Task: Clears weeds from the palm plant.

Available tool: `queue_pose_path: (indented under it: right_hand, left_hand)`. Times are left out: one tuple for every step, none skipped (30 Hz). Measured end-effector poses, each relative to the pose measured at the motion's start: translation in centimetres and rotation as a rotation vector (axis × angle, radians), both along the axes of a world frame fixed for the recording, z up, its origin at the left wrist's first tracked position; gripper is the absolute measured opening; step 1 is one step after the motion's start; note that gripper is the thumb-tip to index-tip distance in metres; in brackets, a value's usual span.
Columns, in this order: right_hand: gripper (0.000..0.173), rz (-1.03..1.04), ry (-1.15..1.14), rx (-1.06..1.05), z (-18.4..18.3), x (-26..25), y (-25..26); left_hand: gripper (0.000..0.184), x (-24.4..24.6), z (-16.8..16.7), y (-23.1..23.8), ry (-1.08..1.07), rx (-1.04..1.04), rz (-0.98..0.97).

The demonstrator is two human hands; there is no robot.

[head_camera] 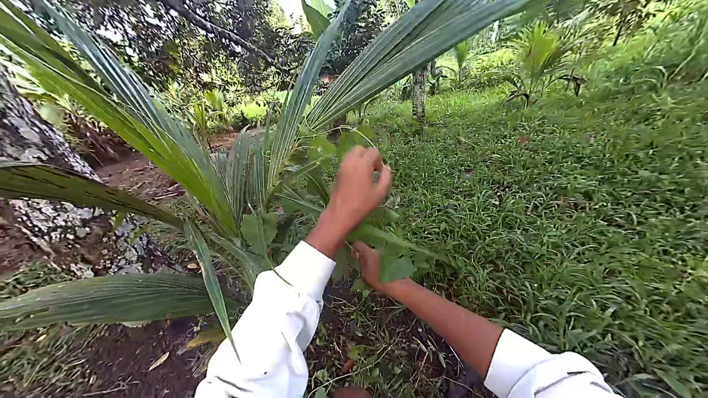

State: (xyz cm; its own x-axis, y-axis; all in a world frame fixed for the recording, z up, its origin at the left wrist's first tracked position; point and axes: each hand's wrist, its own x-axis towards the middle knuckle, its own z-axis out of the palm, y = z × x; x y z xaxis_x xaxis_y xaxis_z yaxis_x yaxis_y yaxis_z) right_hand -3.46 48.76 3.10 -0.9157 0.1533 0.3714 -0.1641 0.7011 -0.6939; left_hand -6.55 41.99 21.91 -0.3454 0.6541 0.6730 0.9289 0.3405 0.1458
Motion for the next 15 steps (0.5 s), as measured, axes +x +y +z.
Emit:
queue_pose_path:
  right_hand:
    - [0.032,-0.002,-0.022,-0.001,-0.1,-0.2,-0.1]
    - [0.031,-0.002,-0.027,-0.025,-0.1,-0.2,-0.5]
    - [0.031,0.001,-0.045,-0.044,0.2,0.1,-1.0]
    - [0.032,0.008,-0.064,-0.054,0.4,0.4,-1.5]
    - [0.033,0.019,-0.086,-0.052,0.6,0.8,-1.9]
    - [0.035,0.033,-0.108,-0.040,0.7,1.2,-2.2]
    - [0.037,0.044,-0.109,-0.034,0.6,1.3,-2.4]
    - [0.039,0.050,-0.111,-0.020,0.4,1.3,-2.5]
    - [0.039,0.051,-0.094,-0.014,0.0,1.2,-2.6]
    - [0.038,0.042,-0.087,-0.012,-0.3,1.3,-2.7]
    - [0.037,0.027,-0.110,0.003,-0.1,1.7,-2.8]
    - [0.038,0.019,-0.174,0.034,0.6,2.3,-2.8]
    - [0.040,0.017,-0.243,0.066,1.3,2.9,-2.7]
    - [0.040,0.019,-0.277,0.076,1.6,3.1,-2.4]
    - [0.040,0.020,-0.268,0.058,1.3,3.1,-2.2]
  left_hand:
    - [0.031,-1.2,1.3,-0.5,-0.052,0.102,0.065]
    - [0.040,-2.4,2.5,-1.0,-0.155,0.174,0.167]
    - [0.051,-3.7,3.5,-1.2,-0.296,0.245,0.268]
    - [0.063,-5.0,4.2,-1.1,-0.450,0.313,0.342]
    - [0.073,-6.2,4.7,-0.9,-0.564,0.369,0.391]
    - [0.080,-7.0,4.9,-0.6,-0.626,0.398,0.419]
    - [0.083,-7.2,5.0,-0.3,-0.649,0.402,0.443]
    - [0.086,-7.3,5.0,0.1,-0.651,0.381,0.471]
    - [0.090,-7.4,5.0,0.5,-0.649,0.345,0.491]
    - [0.089,-7.5,4.8,0.9,-0.633,0.314,0.510]
    - [0.082,-7.5,4.6,1.4,-0.599,0.302,0.524]
    - [0.074,-7.1,4.4,1.8,-0.563,0.291,0.531]
    - [0.067,-6.5,4.2,2.2,-0.533,0.272,0.520]
    - [0.062,-5.6,4.1,2.6,-0.514,0.241,0.491]
    - [0.055,-4.7,3.9,2.9,-0.497,0.210,0.443]
